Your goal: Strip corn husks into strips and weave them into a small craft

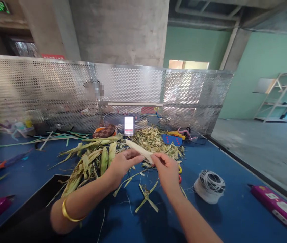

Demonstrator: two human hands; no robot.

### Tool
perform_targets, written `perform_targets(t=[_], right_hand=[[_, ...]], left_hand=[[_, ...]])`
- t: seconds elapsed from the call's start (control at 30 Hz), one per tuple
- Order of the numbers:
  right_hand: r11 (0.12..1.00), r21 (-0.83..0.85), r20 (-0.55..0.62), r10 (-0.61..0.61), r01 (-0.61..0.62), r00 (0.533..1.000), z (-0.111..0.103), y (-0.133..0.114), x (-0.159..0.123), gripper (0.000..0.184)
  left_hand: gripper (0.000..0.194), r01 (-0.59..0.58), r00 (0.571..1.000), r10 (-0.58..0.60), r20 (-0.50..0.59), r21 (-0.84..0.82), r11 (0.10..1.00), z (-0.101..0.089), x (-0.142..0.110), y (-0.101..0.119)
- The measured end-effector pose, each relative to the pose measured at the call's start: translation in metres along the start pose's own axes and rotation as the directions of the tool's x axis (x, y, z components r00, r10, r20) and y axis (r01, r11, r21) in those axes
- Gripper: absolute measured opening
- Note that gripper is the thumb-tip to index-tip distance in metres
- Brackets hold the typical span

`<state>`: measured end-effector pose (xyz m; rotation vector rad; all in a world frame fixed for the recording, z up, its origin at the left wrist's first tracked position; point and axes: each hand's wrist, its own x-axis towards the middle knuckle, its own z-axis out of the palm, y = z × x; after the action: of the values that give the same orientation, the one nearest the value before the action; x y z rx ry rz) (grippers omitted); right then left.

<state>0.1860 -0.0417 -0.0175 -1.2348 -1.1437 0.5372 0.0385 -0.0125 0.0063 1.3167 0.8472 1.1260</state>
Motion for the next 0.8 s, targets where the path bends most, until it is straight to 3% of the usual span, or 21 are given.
perform_targets(t=[0.03, 0.2, 0.4, 0.6, 0.8], right_hand=[[1.000, 0.015, 0.029, 0.004, -0.004, 1.000, 0.001, -0.001, -0.002, 0.023], [1.000, 0.014, 0.099, 0.017, -0.019, 0.995, 0.005, 0.001, -0.005, 0.027], [0.999, -0.019, 0.248, -0.028, 0.034, 0.968, 0.006, 0.007, -0.005, 0.030], [0.999, -0.043, 0.164, 0.007, 0.000, 0.986, 0.004, 0.007, -0.005, 0.031], [1.000, -0.029, 0.148, 0.003, 0.001, 0.989, 0.007, 0.007, -0.008, 0.030]], left_hand=[[0.021, 0.026, 1.000, -0.026, 0.010, -0.027, 0.999, 0.006, 0.001, -0.002], [0.026, 0.032, 0.980, -0.051, -0.190, -0.104, 0.994, 0.013, 0.008, -0.011], [0.028, 0.018, 0.985, -0.029, -0.172, -0.065, 0.998, 0.010, 0.006, -0.018], [0.032, -0.091, 0.973, 0.068, -0.220, -0.094, 0.991, 0.006, 0.013, -0.015], [0.023, -0.039, 0.979, -0.004, -0.202, -0.206, 0.978, 0.003, 0.016, -0.022]])
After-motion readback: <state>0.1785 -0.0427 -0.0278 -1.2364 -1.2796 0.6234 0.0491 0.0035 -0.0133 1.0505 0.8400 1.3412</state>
